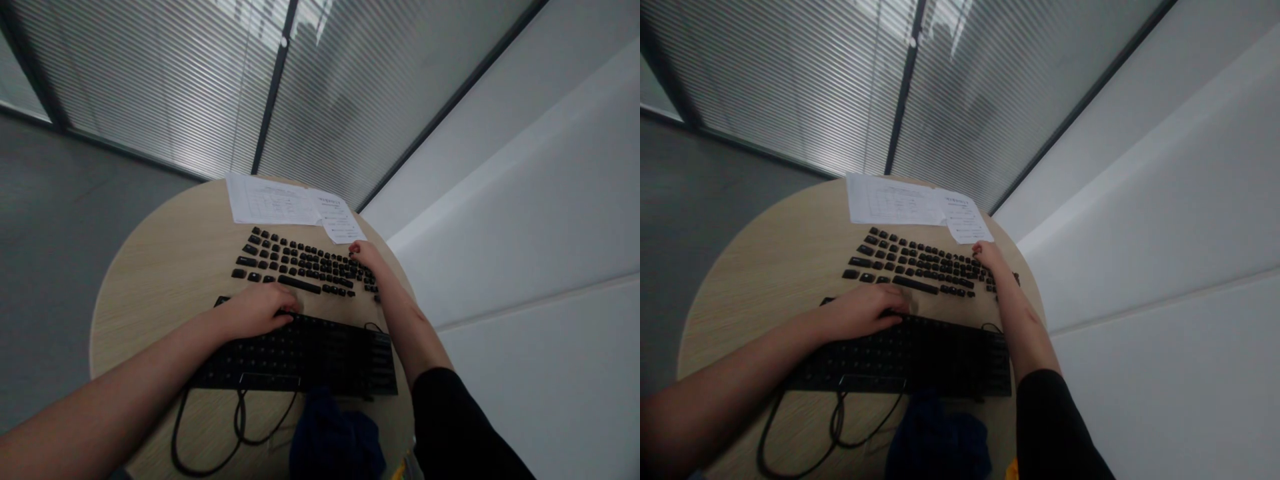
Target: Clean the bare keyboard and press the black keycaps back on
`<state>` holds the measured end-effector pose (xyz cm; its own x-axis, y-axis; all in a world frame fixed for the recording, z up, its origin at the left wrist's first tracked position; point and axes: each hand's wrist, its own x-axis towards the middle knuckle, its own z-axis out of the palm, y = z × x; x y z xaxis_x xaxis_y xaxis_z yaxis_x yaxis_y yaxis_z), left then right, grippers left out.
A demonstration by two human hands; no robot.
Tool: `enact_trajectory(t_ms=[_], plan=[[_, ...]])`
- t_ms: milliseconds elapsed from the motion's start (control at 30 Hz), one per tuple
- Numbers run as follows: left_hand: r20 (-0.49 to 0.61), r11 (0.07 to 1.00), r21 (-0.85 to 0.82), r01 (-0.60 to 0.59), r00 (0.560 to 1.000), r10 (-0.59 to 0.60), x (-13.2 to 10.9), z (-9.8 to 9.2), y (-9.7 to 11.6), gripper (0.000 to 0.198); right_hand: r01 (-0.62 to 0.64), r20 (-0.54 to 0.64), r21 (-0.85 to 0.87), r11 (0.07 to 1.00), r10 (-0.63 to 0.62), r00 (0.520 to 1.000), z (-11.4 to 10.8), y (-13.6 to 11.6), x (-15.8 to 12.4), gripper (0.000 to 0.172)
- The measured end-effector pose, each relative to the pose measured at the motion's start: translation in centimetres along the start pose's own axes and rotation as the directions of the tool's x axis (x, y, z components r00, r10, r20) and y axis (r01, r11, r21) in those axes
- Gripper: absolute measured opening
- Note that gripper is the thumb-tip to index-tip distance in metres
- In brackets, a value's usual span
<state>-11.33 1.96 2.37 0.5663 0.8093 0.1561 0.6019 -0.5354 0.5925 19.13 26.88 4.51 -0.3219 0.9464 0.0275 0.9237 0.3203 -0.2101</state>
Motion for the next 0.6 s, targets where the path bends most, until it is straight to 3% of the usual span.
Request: enact_trajectory(t_ms=[133, 233, 400, 500, 600], plan=[[0.017, 1.000, -0.008, -0.001, 1.000, 0.001, 0.0, -0.1, 0.2, 0.017, 0.003, -0.074, 0.068, 0.998, 0.002, 0.997, -0.5, -0.9, -0.6, 0.022], [0.017, 1.000, -0.018, -0.007, 1.000, 0.007, 0.0, -0.3, 0.4, 0.018, 0.054, -0.102, 0.166, 0.985, -0.038, 0.994, -1.8, -1.9, -3.1, 0.027], [0.009, 0.999, -0.028, -0.023, 1.000, 0.023, 0.2, -0.3, 0.5, 0.018, 0.237, 0.031, 0.429, 0.872, -0.276, 0.961, -3.1, -4.3, -13.0, 0.029], [0.026, 1.000, -0.012, -0.019, 0.999, 0.019, 0.4, -0.3, 0.4, 0.017, 0.180, 0.170, 0.431, 0.884, -0.275, 0.946, -2.5, -5.4, -19.0, 0.035], [0.045, 1.000, 0.002, -0.012, 0.999, 0.011, 0.5, -0.4, 0.5, 0.018, 0.086, 0.196, 0.465, 0.881, -0.198, 0.960, -1.1, -5.9, -22.4, 0.041]])
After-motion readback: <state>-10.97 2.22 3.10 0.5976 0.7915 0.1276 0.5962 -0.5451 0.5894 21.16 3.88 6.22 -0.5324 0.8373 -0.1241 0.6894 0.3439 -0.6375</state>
